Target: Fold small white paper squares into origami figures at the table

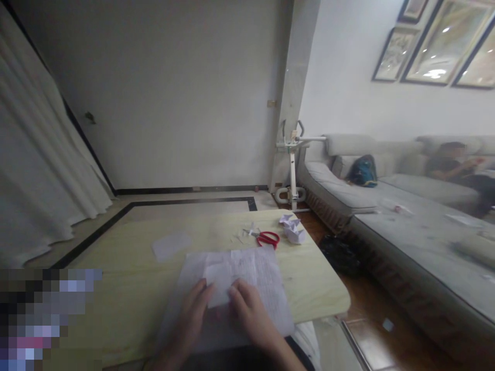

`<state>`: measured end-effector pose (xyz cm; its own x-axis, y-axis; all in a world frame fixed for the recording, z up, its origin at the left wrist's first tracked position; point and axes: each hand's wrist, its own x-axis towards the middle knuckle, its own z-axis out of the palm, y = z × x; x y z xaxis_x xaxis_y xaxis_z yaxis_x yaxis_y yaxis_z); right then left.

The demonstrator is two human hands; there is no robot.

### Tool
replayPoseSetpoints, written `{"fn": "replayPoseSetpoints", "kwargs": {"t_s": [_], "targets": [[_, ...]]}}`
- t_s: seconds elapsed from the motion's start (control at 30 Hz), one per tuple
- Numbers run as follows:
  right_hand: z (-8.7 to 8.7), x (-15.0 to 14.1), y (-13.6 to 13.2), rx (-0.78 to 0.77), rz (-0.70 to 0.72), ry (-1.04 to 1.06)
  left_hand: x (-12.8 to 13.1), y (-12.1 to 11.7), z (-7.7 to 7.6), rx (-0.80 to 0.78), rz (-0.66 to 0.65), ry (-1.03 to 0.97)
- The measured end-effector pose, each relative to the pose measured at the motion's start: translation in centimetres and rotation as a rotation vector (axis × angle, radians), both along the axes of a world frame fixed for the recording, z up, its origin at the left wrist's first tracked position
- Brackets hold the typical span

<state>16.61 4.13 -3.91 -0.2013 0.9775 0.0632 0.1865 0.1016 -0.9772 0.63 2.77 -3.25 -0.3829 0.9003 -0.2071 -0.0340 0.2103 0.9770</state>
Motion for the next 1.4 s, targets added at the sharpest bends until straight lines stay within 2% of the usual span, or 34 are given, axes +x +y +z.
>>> {"fn": "replayPoseSetpoints", "kwargs": {"t_s": [0.27,0.43,0.53,0.8,0.97,1.13,1.27,1.4], "targets": [[-0.4,-0.1,0.2,-0.042,-0.021,0.078,-0.2,0.0,-0.8,-0.005,-0.033,0.001],[-0.2,0.0,0.1,-0.064,-0.037,0.065,-0.2,-0.1,0.5,0.002,-0.033,0.014],[0.1,-0.1,0.1,-0.072,-0.041,0.056,-0.3,-0.2,1.1,0.003,-0.083,0.042],[-0.1,0.1,0.0,-0.114,-0.036,0.077,-0.4,-0.1,-0.8,0.035,-0.092,0.048],[-0.2,0.1,0.0,-0.155,-0.067,0.113,-0.5,-0.3,-0.7,0.049,-0.103,0.053],[-0.7,-0.1,0.1,-0.21,0.016,0.19,-0.3,-0.4,0.4,0.146,-0.242,0.024],[-1.4,-0.4,0.5,-0.131,-0.078,0.205,-0.2,-0.5,0.3,0.21,-0.349,-0.046],[-1.4,-0.6,0.7,-0.102,-0.107,0.221,-0.2,-0.4,0.1,0.259,-0.328,0.034]]}}
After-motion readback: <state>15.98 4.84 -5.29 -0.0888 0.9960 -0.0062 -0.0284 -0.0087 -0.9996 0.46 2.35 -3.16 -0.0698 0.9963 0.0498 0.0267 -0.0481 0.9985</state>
